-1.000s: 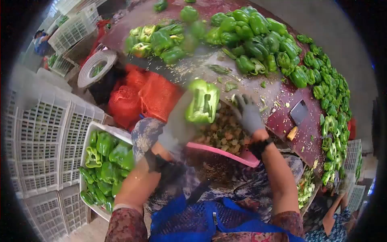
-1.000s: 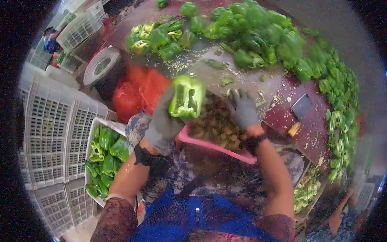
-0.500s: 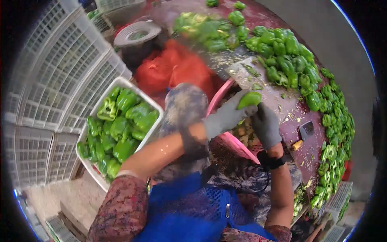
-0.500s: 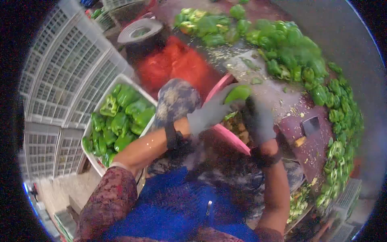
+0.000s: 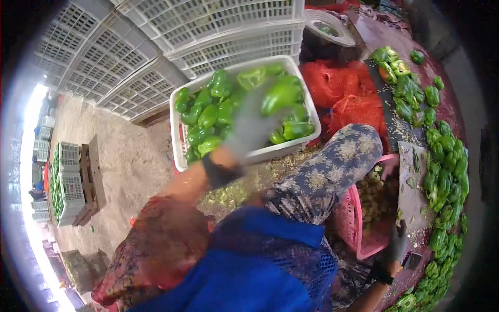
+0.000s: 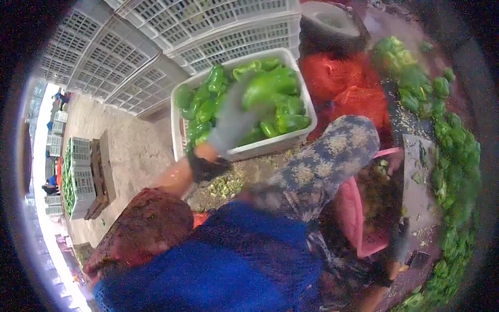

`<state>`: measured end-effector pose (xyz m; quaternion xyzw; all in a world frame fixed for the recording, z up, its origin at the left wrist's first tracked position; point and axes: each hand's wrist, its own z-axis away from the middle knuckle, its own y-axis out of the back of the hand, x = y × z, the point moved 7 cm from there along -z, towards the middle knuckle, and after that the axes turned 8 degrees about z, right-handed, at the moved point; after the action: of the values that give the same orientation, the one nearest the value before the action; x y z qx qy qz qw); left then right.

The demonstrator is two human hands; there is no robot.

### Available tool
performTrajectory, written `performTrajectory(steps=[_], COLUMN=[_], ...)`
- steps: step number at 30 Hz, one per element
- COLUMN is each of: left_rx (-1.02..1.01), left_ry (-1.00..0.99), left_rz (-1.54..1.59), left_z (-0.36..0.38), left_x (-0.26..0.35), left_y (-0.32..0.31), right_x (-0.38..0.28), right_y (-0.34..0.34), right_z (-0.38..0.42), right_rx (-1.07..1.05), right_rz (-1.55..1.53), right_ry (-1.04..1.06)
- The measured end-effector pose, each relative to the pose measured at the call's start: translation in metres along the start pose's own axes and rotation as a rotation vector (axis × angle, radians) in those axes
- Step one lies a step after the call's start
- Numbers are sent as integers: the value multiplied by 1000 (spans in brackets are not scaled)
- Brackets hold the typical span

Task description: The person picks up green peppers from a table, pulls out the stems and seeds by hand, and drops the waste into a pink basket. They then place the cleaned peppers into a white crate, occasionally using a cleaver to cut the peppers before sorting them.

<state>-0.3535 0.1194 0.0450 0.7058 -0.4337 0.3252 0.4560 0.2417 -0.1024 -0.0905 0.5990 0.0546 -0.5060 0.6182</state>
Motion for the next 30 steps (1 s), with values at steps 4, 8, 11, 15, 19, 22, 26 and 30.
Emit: performTrajectory(steps=[4, 8, 11, 15, 19, 22, 26, 30], left_rx=[269, -1, -32, -15, -252, -51, -343, -499], left_ry=[127, 550, 419, 219, 221, 226, 439, 538], left_rz=[-219, -843, -1056, -1169, -1354, -1236, -1630, -1598], left_z=[39, 114, 134, 138, 124, 122, 110, 99], left_x=[-112, -169, -189, -238, -298, -363, -334, -343], left_y=[136, 186, 193, 182, 180, 214, 202, 218], right_x=[42, 82, 13, -7, -67, -73, -97, -90], right_y=[11, 11, 4, 7, 3, 20, 33, 55], right_z=[-11, -24, 15, -4, 7, -17, -81, -167], right_rx=[-189, -238, -206, -178, -23, 116, 378, 632], right_rz=[211, 272, 107, 466, 598, 521, 632, 756], right_ry=[115, 78, 81, 119, 255, 103, 107, 141])
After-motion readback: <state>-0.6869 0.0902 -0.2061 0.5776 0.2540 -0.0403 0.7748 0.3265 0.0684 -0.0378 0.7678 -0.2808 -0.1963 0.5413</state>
